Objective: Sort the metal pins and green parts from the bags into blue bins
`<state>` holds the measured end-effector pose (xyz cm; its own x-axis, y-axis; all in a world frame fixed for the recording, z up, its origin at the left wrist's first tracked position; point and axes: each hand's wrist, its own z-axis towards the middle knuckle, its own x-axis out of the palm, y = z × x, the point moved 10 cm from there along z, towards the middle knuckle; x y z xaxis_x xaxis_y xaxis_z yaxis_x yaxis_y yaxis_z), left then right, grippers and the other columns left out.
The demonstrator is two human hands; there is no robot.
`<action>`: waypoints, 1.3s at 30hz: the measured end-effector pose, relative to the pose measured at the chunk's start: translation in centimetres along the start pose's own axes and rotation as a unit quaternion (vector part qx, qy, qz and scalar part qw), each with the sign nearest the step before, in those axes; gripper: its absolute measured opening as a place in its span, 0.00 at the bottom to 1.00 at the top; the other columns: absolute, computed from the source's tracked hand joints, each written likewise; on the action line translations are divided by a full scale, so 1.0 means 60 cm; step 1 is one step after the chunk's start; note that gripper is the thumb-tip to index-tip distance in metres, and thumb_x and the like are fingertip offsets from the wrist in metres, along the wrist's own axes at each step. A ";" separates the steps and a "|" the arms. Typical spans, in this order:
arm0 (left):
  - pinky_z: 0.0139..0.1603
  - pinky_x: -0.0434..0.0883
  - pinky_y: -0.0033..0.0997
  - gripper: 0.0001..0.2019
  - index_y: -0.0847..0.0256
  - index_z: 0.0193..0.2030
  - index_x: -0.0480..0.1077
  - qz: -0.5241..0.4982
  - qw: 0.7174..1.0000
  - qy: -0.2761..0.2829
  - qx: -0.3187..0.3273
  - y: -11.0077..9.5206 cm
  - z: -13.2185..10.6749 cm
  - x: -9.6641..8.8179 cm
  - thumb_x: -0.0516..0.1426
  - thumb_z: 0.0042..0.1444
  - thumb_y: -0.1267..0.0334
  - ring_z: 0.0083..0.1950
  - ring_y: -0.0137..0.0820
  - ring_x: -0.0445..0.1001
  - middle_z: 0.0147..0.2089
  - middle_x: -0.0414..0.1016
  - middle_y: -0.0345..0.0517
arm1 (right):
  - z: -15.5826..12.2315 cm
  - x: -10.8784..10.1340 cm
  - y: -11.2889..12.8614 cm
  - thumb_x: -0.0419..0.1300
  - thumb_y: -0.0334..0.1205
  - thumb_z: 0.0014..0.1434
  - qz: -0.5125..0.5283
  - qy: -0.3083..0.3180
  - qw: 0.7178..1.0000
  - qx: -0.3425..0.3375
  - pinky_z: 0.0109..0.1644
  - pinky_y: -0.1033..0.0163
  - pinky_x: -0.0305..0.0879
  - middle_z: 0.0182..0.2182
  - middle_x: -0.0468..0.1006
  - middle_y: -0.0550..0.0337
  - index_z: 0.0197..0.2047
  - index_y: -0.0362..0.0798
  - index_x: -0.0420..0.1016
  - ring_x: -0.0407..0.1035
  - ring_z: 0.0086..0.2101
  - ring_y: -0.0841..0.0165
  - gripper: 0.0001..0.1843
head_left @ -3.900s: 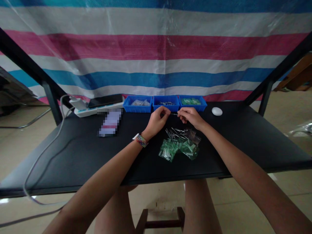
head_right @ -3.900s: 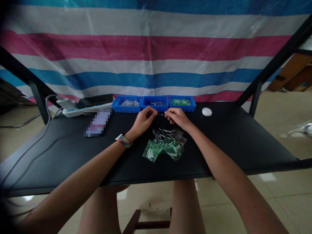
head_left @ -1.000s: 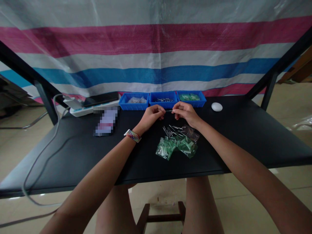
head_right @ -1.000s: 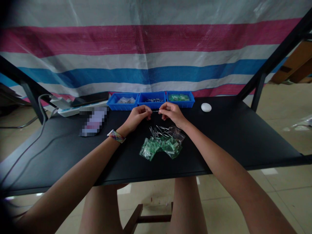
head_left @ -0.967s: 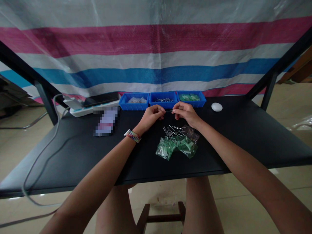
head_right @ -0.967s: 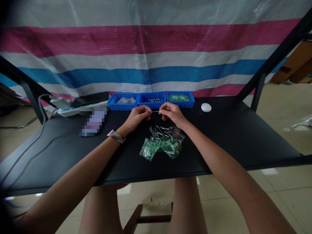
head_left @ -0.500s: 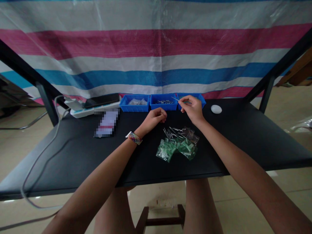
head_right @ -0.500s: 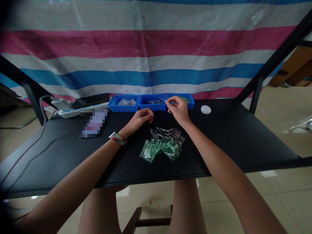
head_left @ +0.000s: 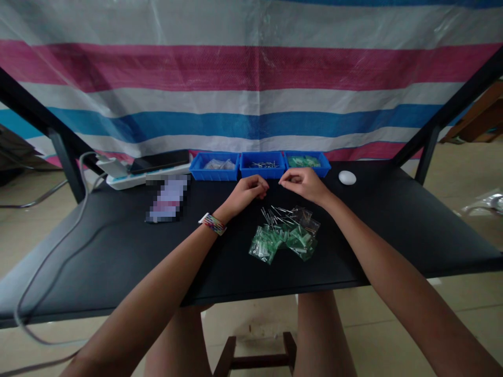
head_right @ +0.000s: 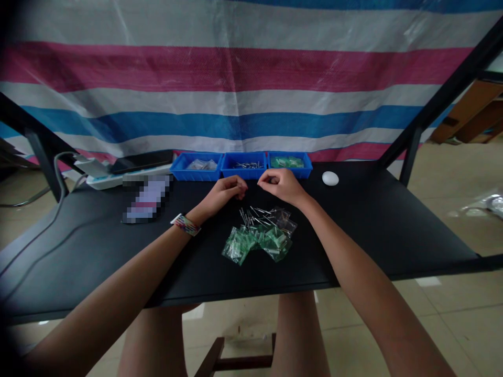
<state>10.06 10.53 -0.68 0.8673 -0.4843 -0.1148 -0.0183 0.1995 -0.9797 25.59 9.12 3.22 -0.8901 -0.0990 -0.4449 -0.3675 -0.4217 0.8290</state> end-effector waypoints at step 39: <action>0.34 0.69 0.30 0.16 0.62 0.32 0.75 0.028 1.000 0.002 -0.009 -0.003 0.001 0.001 0.58 0.59 0.50 0.29 0.30 0.72 0.27 0.74 0.44 | -0.007 0.040 -0.029 0.71 0.44 0.49 0.219 -0.024 0.970 0.107 0.22 0.69 0.56 0.27 0.79 0.63 0.34 0.48 0.76 0.65 0.20 0.75 0.12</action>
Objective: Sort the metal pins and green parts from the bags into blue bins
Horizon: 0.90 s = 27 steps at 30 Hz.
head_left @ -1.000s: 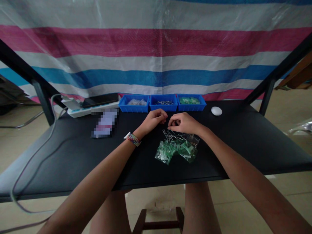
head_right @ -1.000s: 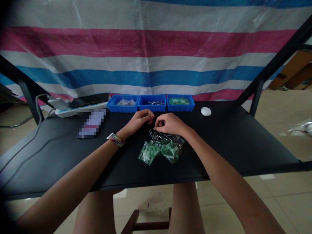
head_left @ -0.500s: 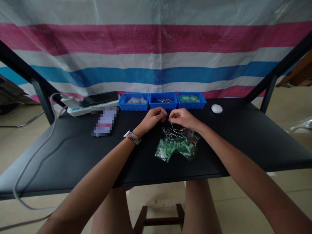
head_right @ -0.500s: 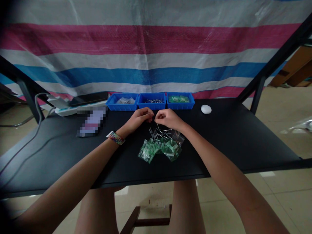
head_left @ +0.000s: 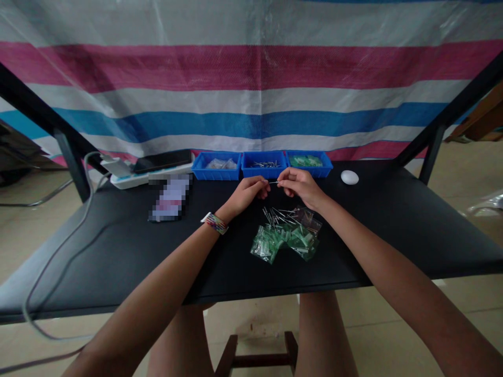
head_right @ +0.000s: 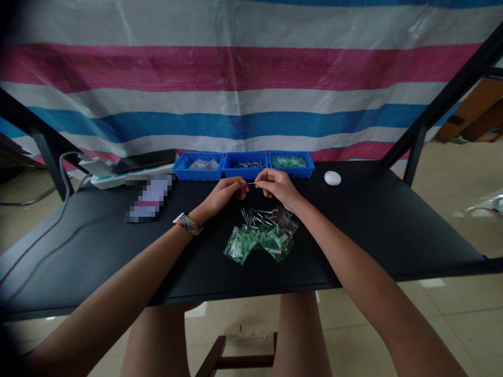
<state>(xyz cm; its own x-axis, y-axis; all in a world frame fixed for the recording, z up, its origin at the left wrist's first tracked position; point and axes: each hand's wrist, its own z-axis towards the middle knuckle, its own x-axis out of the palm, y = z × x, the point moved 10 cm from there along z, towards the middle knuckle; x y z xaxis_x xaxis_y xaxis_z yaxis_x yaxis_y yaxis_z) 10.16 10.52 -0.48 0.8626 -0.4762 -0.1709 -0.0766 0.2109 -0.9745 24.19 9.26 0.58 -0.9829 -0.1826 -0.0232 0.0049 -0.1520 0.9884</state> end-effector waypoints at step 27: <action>0.34 0.69 0.27 0.11 0.64 0.36 0.76 -0.056 0.998 -0.013 -0.001 0.005 -0.002 -0.008 0.63 0.56 0.57 0.31 0.28 0.72 0.31 0.76 0.43 | -0.004 -0.006 -0.022 0.72 0.52 0.51 -0.018 -0.015 0.999 0.043 0.22 0.70 0.63 0.28 0.81 0.59 0.31 0.47 0.76 0.70 0.21 0.73 0.17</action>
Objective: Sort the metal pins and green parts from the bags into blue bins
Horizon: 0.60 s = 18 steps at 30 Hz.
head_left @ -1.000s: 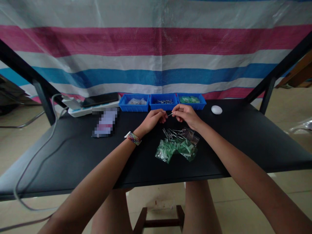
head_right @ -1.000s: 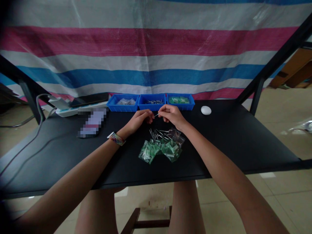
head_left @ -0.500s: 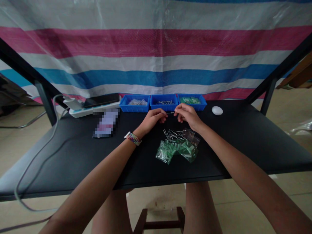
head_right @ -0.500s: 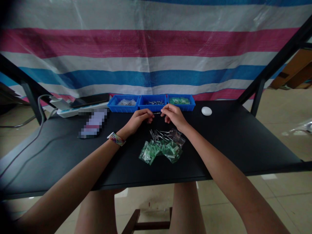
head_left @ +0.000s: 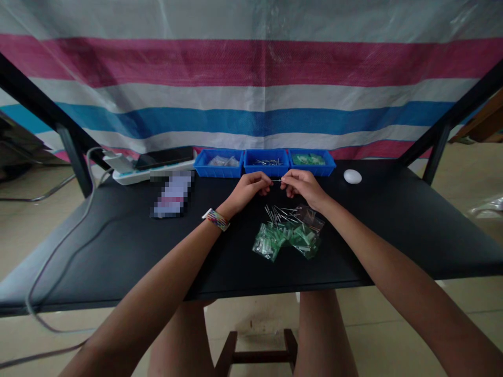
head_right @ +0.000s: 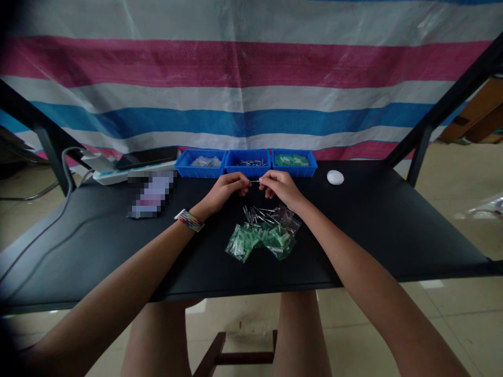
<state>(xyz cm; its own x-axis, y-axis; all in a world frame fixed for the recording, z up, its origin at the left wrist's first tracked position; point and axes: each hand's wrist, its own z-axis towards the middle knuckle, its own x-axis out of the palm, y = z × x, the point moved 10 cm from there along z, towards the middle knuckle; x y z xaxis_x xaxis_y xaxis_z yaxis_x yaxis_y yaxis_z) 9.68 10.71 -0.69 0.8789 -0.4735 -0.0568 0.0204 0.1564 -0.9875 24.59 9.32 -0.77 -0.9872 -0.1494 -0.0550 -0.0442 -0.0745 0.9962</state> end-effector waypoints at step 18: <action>0.32 0.66 0.27 0.14 0.63 0.32 0.74 0.024 1.000 -0.020 0.008 -0.002 0.001 -0.003 0.62 0.60 0.53 0.28 0.27 0.70 0.26 0.73 0.41 | -0.002 -0.001 0.028 0.76 0.48 0.48 -0.001 -0.012 0.995 -0.095 0.24 0.67 0.67 0.27 0.76 0.65 0.34 0.48 0.75 0.68 0.21 0.74 0.18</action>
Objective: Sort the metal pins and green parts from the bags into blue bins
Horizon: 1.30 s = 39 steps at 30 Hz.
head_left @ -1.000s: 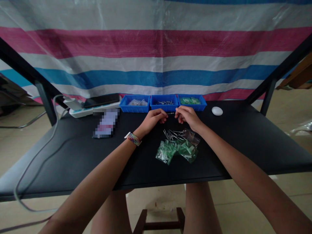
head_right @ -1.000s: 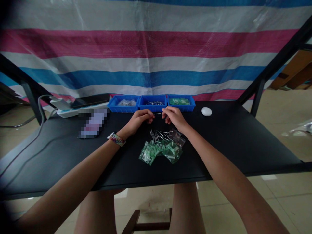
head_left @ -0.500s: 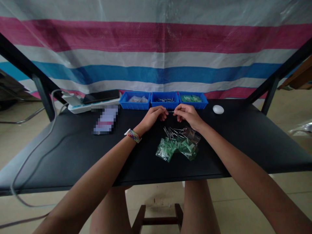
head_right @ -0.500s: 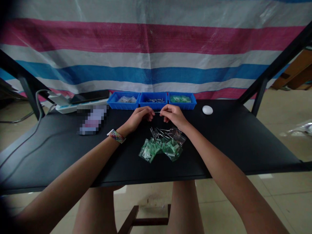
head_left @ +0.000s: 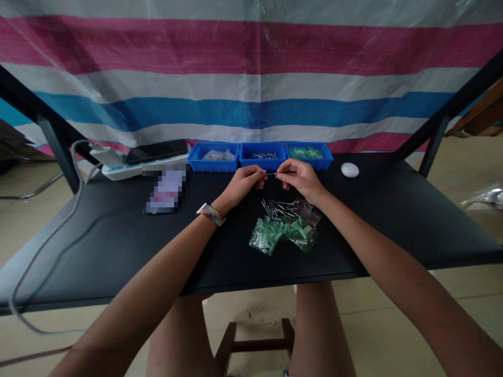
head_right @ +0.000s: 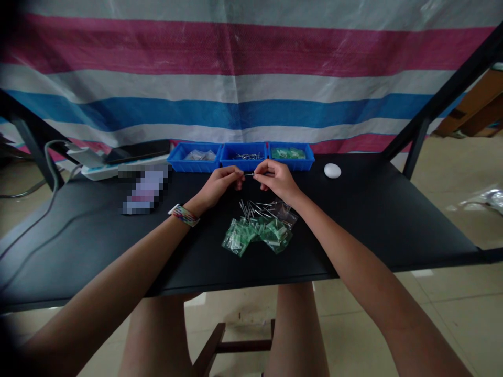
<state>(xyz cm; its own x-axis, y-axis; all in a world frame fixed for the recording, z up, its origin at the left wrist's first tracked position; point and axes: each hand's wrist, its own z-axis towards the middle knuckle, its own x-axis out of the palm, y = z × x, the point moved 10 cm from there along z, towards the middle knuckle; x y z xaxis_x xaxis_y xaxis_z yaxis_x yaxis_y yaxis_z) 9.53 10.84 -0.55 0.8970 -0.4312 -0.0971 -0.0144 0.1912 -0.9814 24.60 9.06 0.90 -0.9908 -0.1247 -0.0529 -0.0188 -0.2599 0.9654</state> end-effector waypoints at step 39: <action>0.31 0.69 0.26 0.10 0.63 0.43 0.72 -0.043 0.999 0.002 -0.011 -0.001 -0.002 0.003 0.62 0.55 0.65 0.27 0.26 0.72 0.28 0.74 0.38 | -0.016 0.033 0.009 0.69 0.40 0.52 -0.217 0.237 0.947 0.016 0.27 0.66 0.54 0.24 0.78 0.63 0.30 0.46 0.82 0.63 0.23 0.73 0.06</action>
<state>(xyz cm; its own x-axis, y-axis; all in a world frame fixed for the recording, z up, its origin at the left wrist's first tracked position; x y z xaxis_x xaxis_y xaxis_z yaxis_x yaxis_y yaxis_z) 9.63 10.62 -0.52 0.8938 -0.4484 -0.0123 0.0537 0.1342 -0.9895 22.75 7.75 1.08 -0.7168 -0.4305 -0.5485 -0.4227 -0.3574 0.8328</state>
